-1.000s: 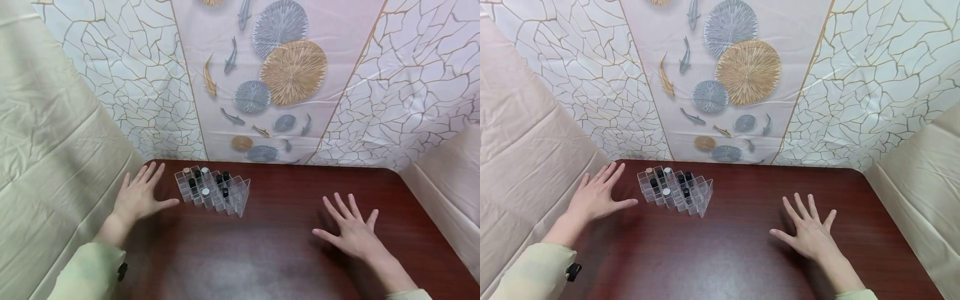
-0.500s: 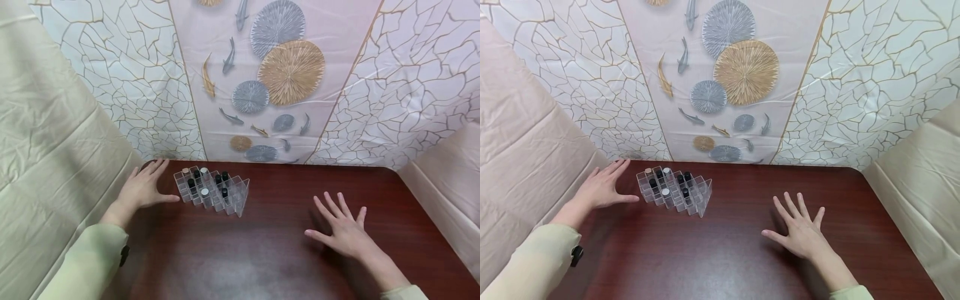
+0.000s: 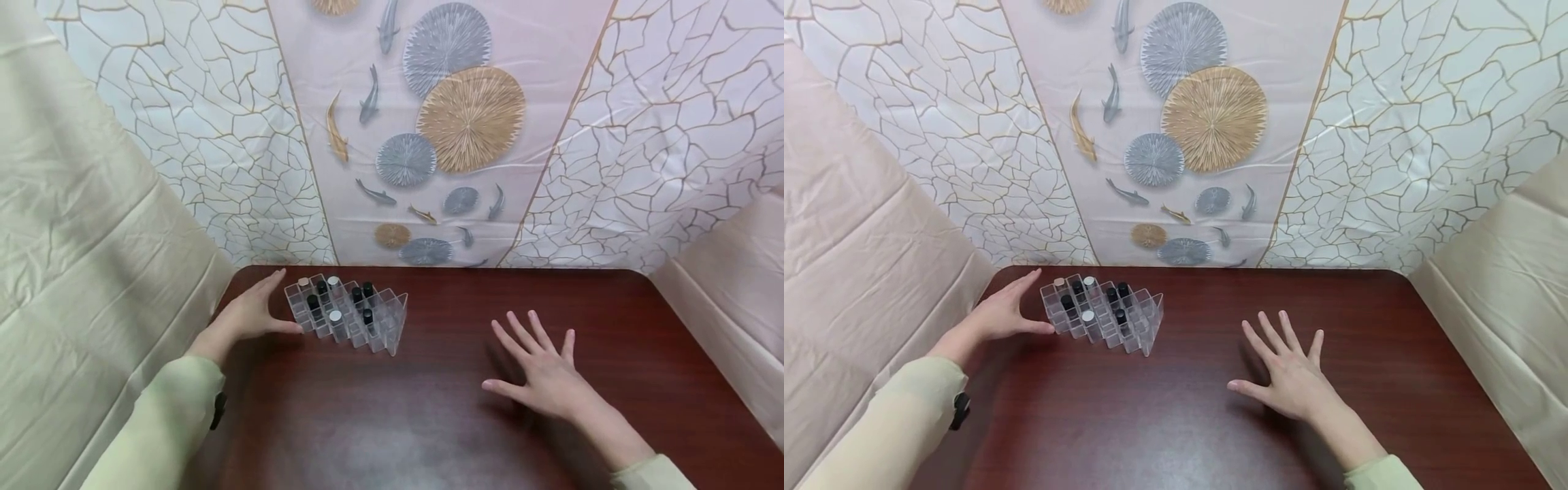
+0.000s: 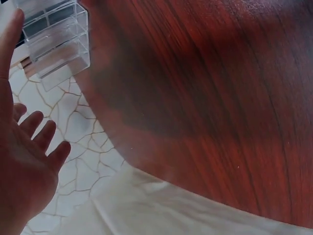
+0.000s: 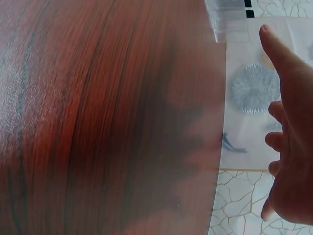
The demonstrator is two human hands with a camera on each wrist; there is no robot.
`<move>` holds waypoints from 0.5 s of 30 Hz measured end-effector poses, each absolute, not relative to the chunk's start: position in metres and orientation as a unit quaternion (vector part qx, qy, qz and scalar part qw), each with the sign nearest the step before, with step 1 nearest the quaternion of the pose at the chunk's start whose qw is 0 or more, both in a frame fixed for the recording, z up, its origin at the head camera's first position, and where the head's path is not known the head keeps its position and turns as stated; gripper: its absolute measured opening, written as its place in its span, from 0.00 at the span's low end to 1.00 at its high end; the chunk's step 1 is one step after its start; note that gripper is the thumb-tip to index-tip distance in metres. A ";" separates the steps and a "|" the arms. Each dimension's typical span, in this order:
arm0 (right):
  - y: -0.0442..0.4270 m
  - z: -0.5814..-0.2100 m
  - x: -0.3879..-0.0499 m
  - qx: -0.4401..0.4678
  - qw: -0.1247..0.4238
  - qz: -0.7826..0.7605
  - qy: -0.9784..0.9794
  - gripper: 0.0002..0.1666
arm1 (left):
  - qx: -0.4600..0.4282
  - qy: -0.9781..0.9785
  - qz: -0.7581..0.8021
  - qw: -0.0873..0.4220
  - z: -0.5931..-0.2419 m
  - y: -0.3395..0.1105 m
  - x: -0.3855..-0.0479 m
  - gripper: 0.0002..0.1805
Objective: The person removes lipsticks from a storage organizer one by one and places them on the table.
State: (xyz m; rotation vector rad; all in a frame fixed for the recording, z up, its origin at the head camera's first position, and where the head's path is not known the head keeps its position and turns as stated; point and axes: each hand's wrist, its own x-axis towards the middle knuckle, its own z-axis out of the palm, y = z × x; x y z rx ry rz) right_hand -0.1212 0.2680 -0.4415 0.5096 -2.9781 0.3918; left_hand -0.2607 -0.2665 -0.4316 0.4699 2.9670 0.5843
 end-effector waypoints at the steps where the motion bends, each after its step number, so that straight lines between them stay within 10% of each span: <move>1: 0.267 -0.441 -0.121 0.171 0.047 0.129 -0.976 0.60 | 0.150 0.966 0.206 0.045 -0.434 -0.267 -0.262 0.73; 15: 0.249 -0.442 -0.125 0.193 0.041 0.151 -0.968 0.60 | 0.149 0.937 0.311 0.049 -0.452 -0.266 -0.277 0.66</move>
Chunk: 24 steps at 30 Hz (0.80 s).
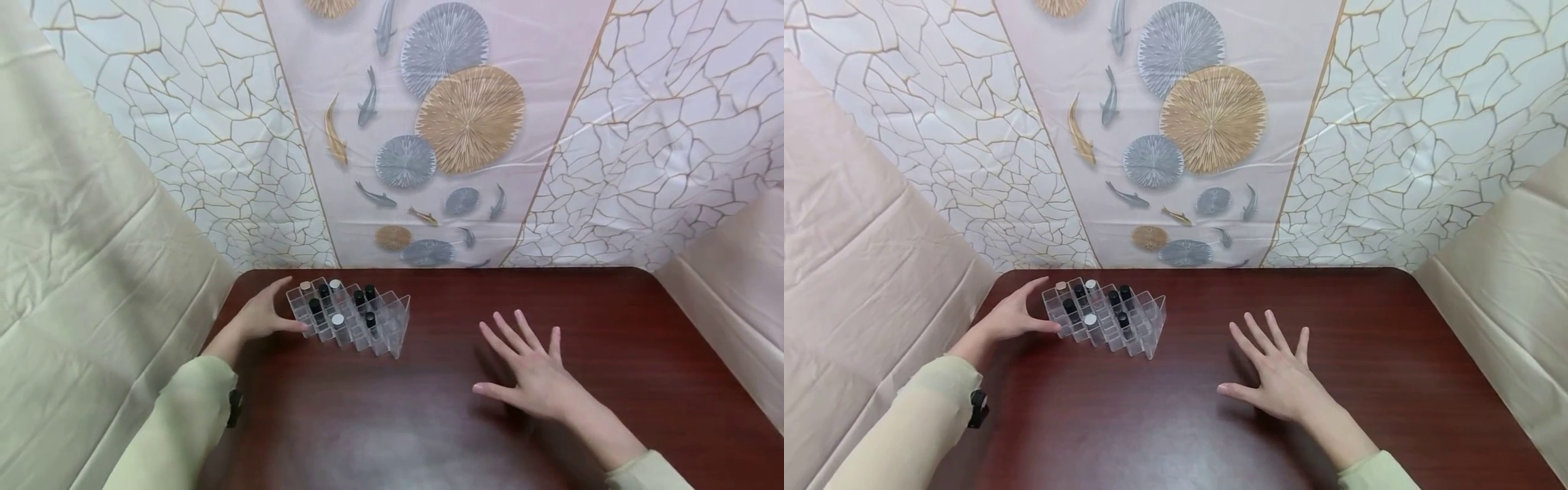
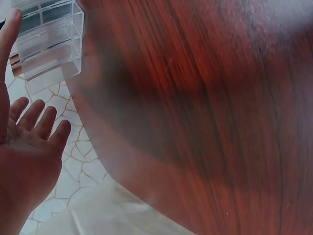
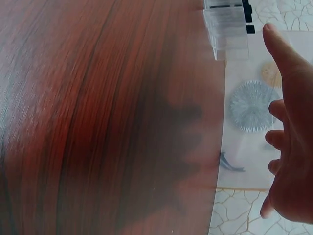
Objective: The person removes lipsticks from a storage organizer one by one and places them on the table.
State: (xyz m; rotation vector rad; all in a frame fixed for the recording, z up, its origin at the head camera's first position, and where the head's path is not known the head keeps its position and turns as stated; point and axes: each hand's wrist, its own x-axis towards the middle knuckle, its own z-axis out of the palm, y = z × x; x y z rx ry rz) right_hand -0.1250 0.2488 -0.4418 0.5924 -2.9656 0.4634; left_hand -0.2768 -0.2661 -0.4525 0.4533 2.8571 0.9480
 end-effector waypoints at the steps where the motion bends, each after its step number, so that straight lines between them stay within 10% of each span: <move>1: 0.247 -0.441 -0.125 0.196 0.042 0.153 -0.968 0.60 | 0.147 0.935 0.318 0.048 -0.454 -0.265 -0.277 0.66; 24: 0.220 -0.440 -0.138 0.221 0.008 0.226 -0.949 0.59 | 0.119 0.909 0.400 0.016 -0.475 -0.260 -0.275 0.49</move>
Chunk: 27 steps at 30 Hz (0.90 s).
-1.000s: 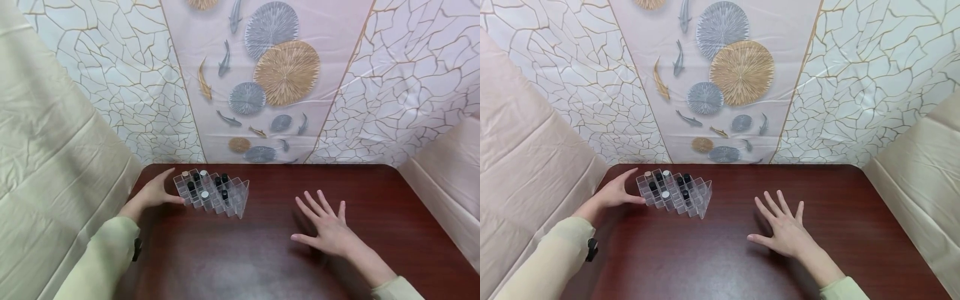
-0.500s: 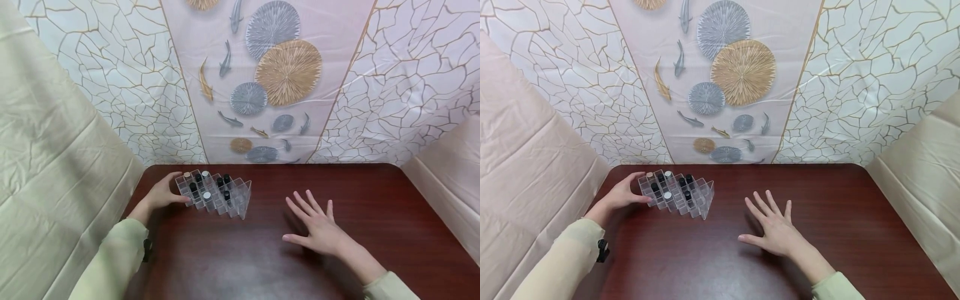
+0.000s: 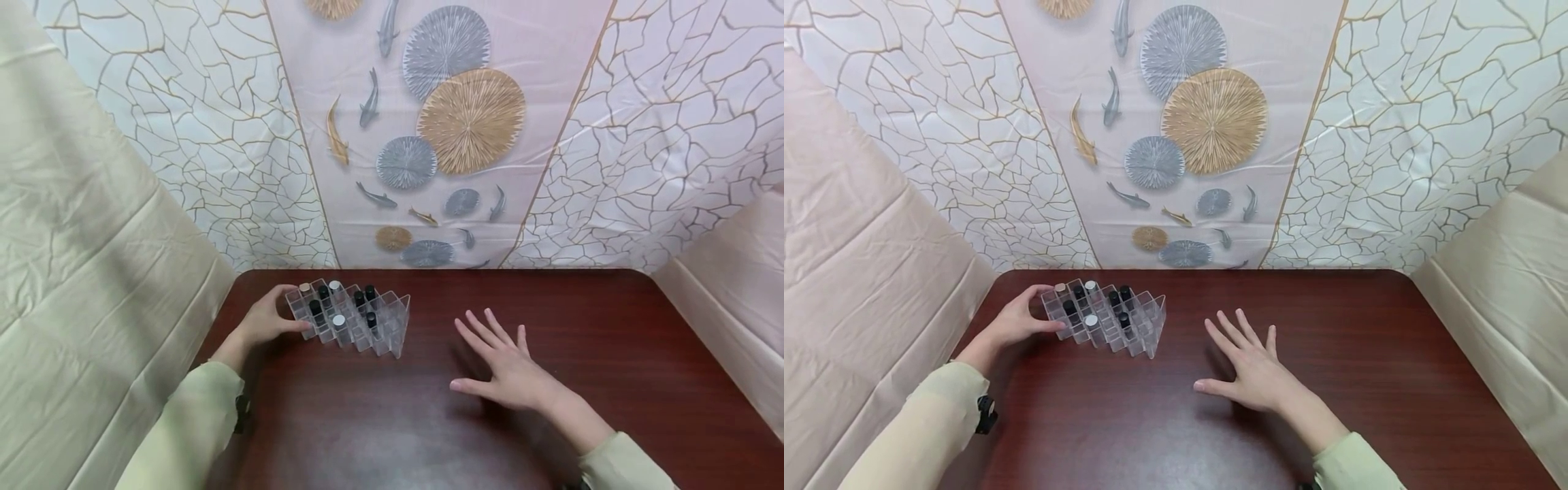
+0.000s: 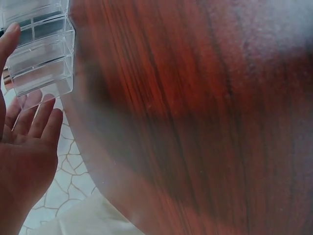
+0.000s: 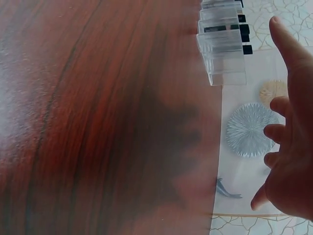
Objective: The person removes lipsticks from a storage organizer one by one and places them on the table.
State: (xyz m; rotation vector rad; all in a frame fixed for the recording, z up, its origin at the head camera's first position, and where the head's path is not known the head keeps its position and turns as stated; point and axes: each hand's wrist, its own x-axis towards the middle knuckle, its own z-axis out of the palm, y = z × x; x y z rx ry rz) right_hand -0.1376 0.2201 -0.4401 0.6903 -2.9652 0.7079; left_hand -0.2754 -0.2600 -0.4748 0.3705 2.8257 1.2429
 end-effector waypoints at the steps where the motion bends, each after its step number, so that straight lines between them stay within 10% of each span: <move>1: 0.220 -0.440 -0.139 0.221 0.005 0.230 -0.948 0.59 | 0.120 0.909 0.399 0.015 -0.474 -0.260 -0.274 0.48; 27: 0.209 -0.429 -0.175 0.247 -0.044 0.341 -0.906 0.63 | 0.080 0.923 0.374 -0.044 -0.476 -0.227 -0.245 0.50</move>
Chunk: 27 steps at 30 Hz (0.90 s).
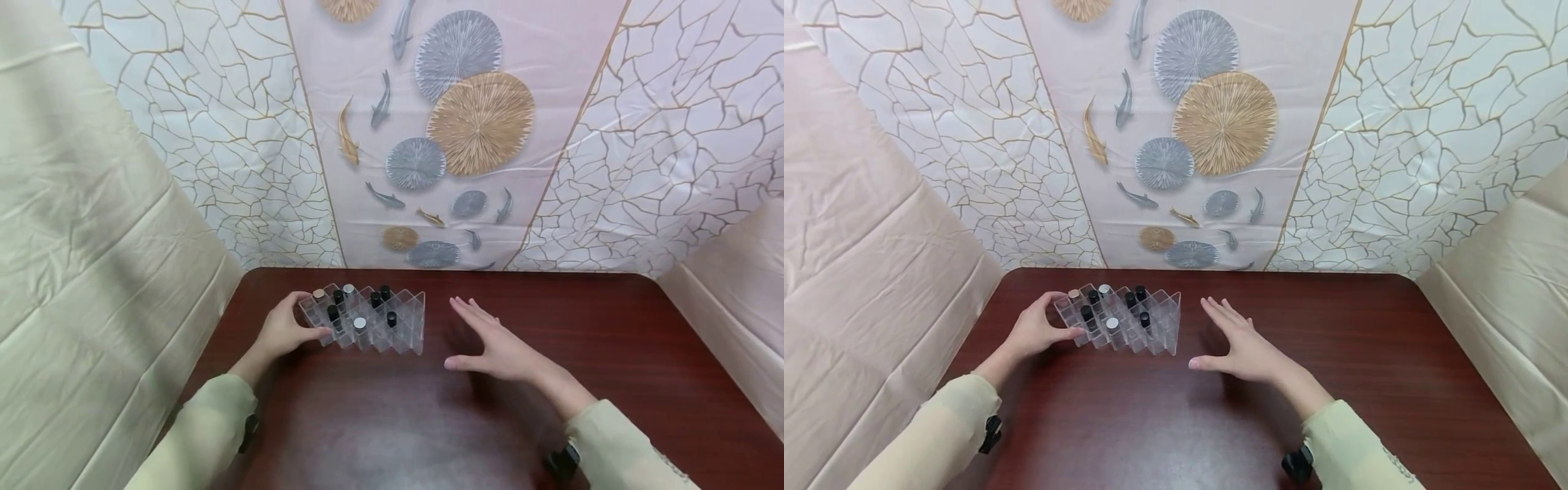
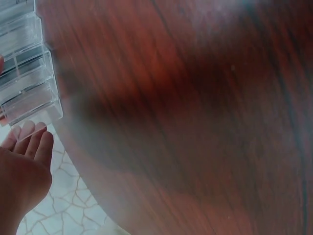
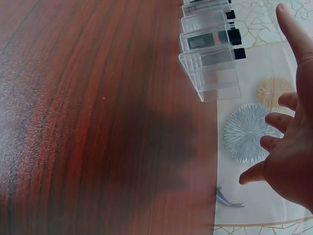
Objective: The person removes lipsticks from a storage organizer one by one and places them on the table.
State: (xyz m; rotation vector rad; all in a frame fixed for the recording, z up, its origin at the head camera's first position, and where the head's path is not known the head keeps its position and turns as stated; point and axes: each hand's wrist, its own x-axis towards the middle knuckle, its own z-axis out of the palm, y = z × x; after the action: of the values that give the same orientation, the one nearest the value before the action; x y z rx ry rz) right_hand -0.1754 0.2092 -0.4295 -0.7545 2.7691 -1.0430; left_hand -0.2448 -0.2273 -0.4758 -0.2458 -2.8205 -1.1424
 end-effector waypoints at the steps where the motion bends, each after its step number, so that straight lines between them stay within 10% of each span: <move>1: 0.210 -0.429 -0.176 -0.246 0.046 -0.343 0.905 0.63 | -0.079 -0.924 -0.371 0.047 -0.476 -0.225 -0.244 0.50; 27: 0.224 -0.435 -0.188 -0.211 0.046 -0.360 0.908 0.66 | -0.063 -0.917 -0.387 0.078 -0.482 -0.159 -0.224 0.46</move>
State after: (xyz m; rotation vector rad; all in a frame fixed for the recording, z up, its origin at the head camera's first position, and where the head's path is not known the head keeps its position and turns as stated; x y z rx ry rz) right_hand -0.1875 0.2241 -0.4345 -0.6431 2.7706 -1.1003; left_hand -0.2236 -0.1590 -0.4825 -0.1880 -2.7452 -1.1583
